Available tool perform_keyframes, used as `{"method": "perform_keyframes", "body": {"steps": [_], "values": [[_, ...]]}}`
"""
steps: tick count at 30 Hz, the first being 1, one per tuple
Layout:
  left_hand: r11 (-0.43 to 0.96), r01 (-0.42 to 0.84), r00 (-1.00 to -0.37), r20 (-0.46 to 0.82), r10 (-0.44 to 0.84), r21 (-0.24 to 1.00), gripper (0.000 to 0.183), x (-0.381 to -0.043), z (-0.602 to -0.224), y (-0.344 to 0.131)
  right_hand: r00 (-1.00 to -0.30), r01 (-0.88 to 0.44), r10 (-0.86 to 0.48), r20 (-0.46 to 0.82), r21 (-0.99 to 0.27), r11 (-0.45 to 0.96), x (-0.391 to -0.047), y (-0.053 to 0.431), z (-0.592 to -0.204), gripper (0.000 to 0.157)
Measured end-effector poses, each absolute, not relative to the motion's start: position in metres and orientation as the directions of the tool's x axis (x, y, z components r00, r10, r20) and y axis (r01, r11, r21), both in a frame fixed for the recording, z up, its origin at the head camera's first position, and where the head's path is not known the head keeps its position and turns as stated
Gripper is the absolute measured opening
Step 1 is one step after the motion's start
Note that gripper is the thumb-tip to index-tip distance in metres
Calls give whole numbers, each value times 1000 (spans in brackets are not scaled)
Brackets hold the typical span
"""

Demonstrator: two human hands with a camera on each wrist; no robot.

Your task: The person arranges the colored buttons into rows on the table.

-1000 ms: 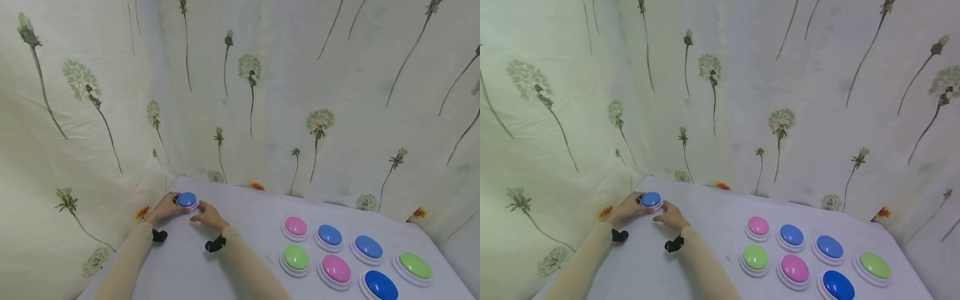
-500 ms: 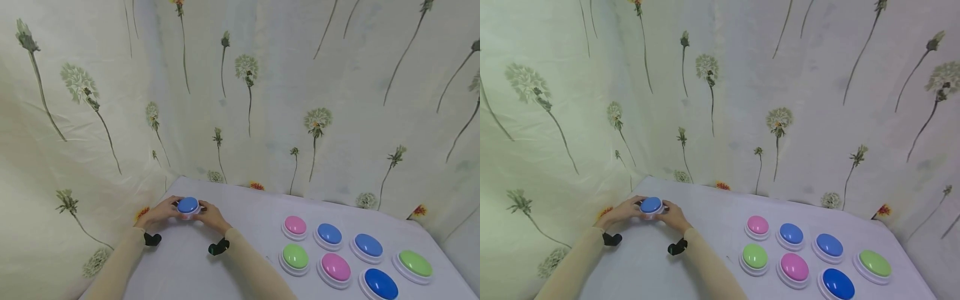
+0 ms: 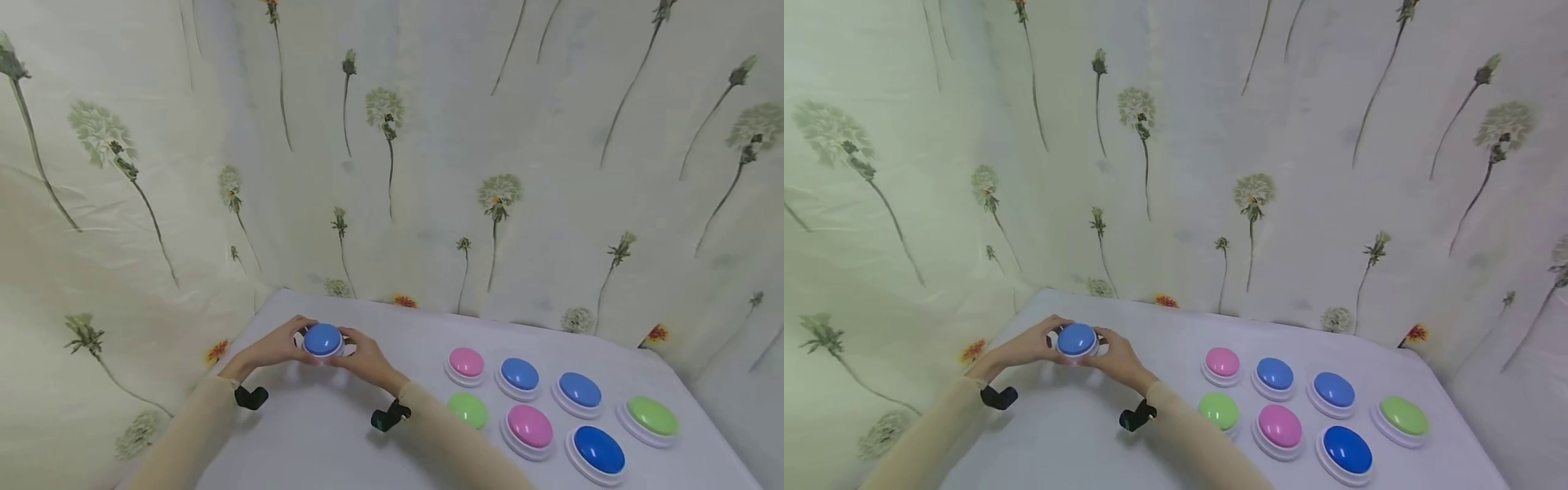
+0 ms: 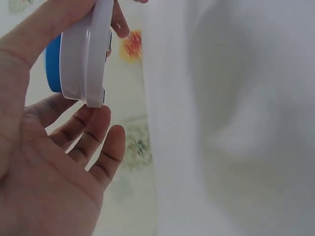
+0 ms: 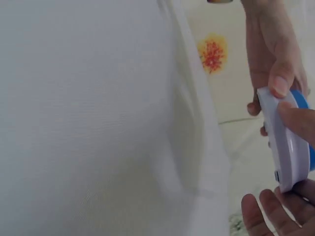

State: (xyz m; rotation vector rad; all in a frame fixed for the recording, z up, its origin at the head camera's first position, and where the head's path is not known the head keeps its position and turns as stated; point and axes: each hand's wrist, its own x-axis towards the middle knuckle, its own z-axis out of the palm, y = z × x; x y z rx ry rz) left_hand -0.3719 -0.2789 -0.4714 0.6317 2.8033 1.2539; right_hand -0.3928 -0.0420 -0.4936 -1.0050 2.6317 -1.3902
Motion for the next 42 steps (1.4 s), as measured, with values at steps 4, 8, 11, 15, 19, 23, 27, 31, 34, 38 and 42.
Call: {"method": "perform_keyframes", "body": {"steps": [4, 8, 11, 15, 19, 23, 27, 31, 34, 38, 42], "values": [[571, 390, -902, 176, 395, 722, 82, -362, -458, -259, -797, -540, -523, 301, -743, 395, -382, -21, -483, 73], [543, 428, -880, 196, 433, 723, 78, -350, -444, -236, -807, -538, -498, 317, -741, 402, -369, 1, -474, 72], [531, 453, -864, 205, 460, 716, 78, -344, -439, -220, -820, -528, -477, 316, -739, 418, -357, 17, -468, 72], [517, 488, -840, 216, 498, 703, 79, -337, -437, -202, -839, -507, -449, 308, -742, 439, -339, 37, -463, 73], [505, 496, -828, 210, 520, 707, 78, -324, -434, -182, -858, -484, -416, 301, -747, 456, -321, 57, -461, 74], [482, 498, -816, 201, 542, 721, 77, -310, -434, -160, -872, -466, -384, 305, -759, 455, -300, 78, -460, 73], [439, 514, -793, 213, 571, 736, 75, -295, -435, -139, -885, -451, -342, 314, -757, 472, -277, 99, -458, 72], [410, 518, -785, 228, 576, 751, 73, -280, -430, -117, -913, -403, -289, 289, -750, 524, -257, 120, -454, 72], [384, 513, -782, 233, 577, 768, 72, -269, -425, -98, -937, -346, -243, 251, -758, 553, -243, 137, -450, 72], [370, 527, -764, 235, 601, 765, 72, -257, -420, -74, -963, -268, -177, 202, -772, 576, -224, 159, -444, 74], [375, 567, -734, 243, 634, 733, 76, -247, -413, -49, -979, -204, -115, 169, -773, 601, -204, 180, -437, 78]]}}
